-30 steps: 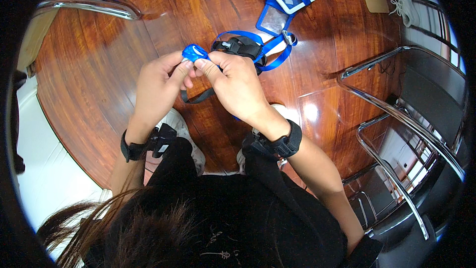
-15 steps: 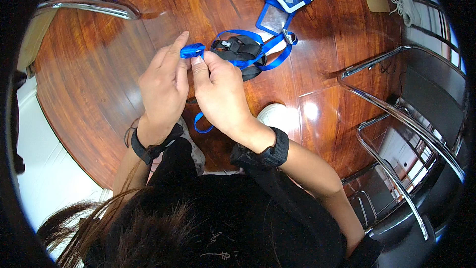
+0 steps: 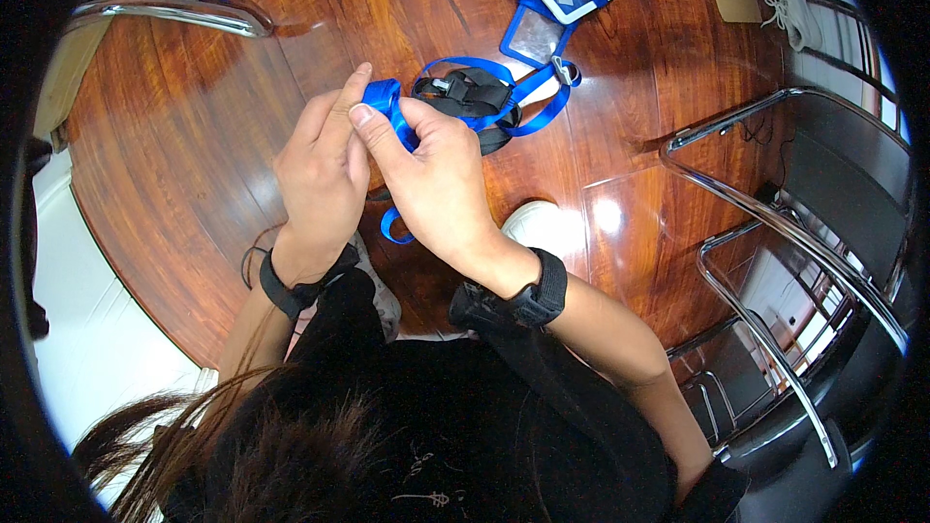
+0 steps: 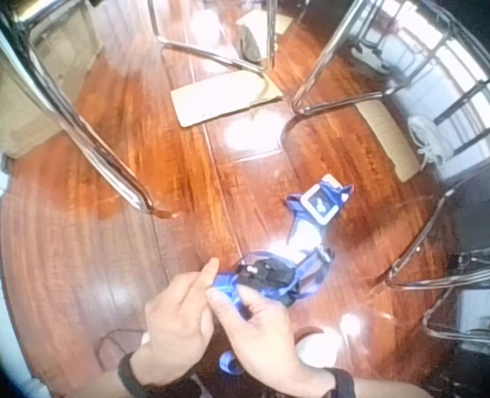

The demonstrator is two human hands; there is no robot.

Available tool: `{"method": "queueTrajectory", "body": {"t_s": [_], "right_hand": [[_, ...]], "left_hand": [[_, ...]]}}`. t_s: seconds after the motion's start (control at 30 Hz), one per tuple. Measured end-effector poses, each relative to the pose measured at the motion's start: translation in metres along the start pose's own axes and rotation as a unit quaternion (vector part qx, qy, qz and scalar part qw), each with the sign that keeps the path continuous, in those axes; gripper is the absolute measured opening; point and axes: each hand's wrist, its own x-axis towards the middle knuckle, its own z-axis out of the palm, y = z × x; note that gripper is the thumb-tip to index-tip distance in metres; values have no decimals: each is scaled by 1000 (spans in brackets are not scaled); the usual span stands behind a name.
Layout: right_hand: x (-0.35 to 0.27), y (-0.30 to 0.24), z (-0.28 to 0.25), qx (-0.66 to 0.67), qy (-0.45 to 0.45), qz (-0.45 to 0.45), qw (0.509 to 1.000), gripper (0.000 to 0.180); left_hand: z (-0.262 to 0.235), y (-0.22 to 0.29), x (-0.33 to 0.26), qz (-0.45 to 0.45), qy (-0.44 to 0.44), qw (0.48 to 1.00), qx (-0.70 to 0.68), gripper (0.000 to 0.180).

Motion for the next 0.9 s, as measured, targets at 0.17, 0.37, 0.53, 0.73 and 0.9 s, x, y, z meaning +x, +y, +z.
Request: {"method": "queueTrajectory", "body": {"t_s": [0.17, 0.37, 0.53, 0.73, 0.9], "right_hand": [[8, 4, -5, 4, -12, -20, 1000, 31], [11, 4, -21, -22, -157, -22, 987, 25], [18, 7, -32, 5, -247, -21, 969, 28], [19, 18, -33, -29, -192, 48, 980, 28], [15, 19, -27, 7, -153, 69, 986, 28]], "left_hand": [[-8, -1, 9, -36, -68, 989, -129, 33], [-28, -31, 25, -298, -273, 789, -463, 30], [-30, -36, 22, -299, -304, 759, -492, 30], [-20, -25, 20, -246, -242, 844, -411, 25], [-13, -16, 17, -140, -139, 948, -251, 19]]}}
